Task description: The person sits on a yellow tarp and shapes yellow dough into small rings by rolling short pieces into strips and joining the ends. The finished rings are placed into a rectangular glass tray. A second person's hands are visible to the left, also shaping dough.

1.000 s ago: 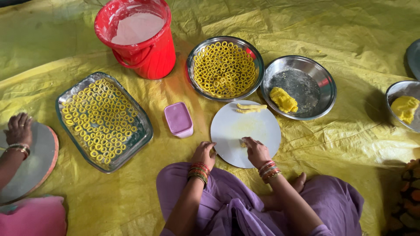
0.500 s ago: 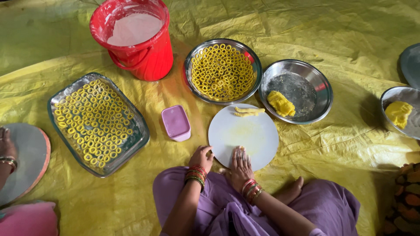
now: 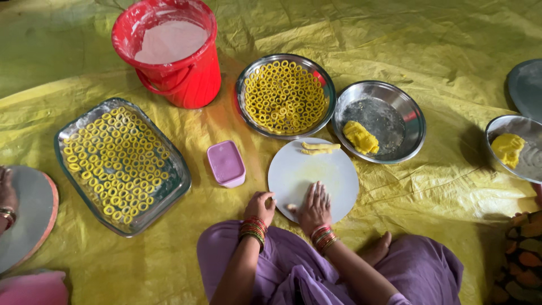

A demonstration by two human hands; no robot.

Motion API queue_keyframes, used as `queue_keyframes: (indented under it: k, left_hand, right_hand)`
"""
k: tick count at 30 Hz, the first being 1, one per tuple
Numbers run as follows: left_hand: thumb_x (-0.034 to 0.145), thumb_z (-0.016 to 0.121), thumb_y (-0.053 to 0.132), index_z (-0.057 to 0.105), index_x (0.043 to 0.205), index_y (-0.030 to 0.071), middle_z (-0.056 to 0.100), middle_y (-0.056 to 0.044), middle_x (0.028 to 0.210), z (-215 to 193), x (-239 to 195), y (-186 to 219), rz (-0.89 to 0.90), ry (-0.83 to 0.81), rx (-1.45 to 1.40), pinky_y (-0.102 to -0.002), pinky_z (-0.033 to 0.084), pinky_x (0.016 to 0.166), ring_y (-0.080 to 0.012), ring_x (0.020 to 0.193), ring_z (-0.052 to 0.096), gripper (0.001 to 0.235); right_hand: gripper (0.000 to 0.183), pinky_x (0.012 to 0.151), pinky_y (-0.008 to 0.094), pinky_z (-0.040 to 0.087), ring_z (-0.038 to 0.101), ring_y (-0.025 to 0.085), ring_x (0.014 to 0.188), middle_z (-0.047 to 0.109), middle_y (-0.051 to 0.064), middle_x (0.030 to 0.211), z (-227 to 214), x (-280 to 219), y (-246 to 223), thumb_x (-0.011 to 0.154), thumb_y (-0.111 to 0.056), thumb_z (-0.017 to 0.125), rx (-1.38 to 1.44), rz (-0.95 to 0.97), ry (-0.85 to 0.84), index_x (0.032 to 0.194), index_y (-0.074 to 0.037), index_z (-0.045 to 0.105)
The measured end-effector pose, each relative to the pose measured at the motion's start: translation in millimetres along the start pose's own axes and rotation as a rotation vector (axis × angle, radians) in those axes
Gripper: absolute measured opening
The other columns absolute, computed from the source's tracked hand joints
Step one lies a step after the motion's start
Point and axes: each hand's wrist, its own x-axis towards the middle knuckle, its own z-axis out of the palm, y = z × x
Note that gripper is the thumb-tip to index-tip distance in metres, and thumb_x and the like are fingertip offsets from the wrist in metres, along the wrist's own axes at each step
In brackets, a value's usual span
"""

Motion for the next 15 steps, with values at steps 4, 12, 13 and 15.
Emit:
queue_keyframes:
  k: [4,12,13,15]
  left_hand:
    - [0.089,0.072,0.027,0.074,0.112,0.019,0.069,-0.004,0.120,-2.6,-4.7,2.3,-0.017,-0.007,-0.005,-0.040,0.055,0.093,-0.0277,0.109,0.067,0.024]
    - [0.090,0.072,0.028,0.074,0.111,0.020,0.069,-0.005,0.120,-2.7,-1.8,2.7,-0.030,-0.016,-0.022,-0.039,0.056,0.094,-0.0275,0.109,0.068,0.023]
    - [0.090,0.072,0.028,0.074,0.111,0.020,0.068,-0.005,0.121,-2.5,-0.4,2.7,-0.051,-0.032,-0.013,-0.040,0.055,0.094,-0.0276,0.110,0.067,0.023]
    - [0.089,0.072,0.029,0.074,0.110,0.020,0.067,-0.004,0.123,-1.7,-0.4,2.0,-0.093,-0.067,0.008,-0.041,0.054,0.094,-0.0280,0.111,0.066,0.022]
  right_hand:
    - [0.109,0.125,0.050,0.004,0.000,0.038,0.157,0.001,0.027,0.168,-25.9,46.8,28.7,0.094,-0.080,0.029,0.050,0.115,0.170,0.158,0.004,0.001]
    - [0.108,0.127,0.048,0.006,0.002,0.038,0.157,0.003,0.027,0.168,-23.6,-26.6,-19.9,0.095,-0.075,0.035,-0.101,-0.090,0.028,0.160,0.005,0.001]
    - [0.109,0.127,0.049,0.006,0.001,0.037,0.157,0.002,0.027,0.168,-29.9,-26.2,-20.8,0.095,-0.076,0.035,-0.094,-0.037,-0.015,0.160,0.005,0.000]
    - [0.111,0.127,0.049,0.006,0.001,0.036,0.157,-0.001,0.027,0.169,-47.0,-6.2,-17.2,0.095,-0.077,0.035,-0.077,0.073,-0.104,0.160,0.005,-0.002]
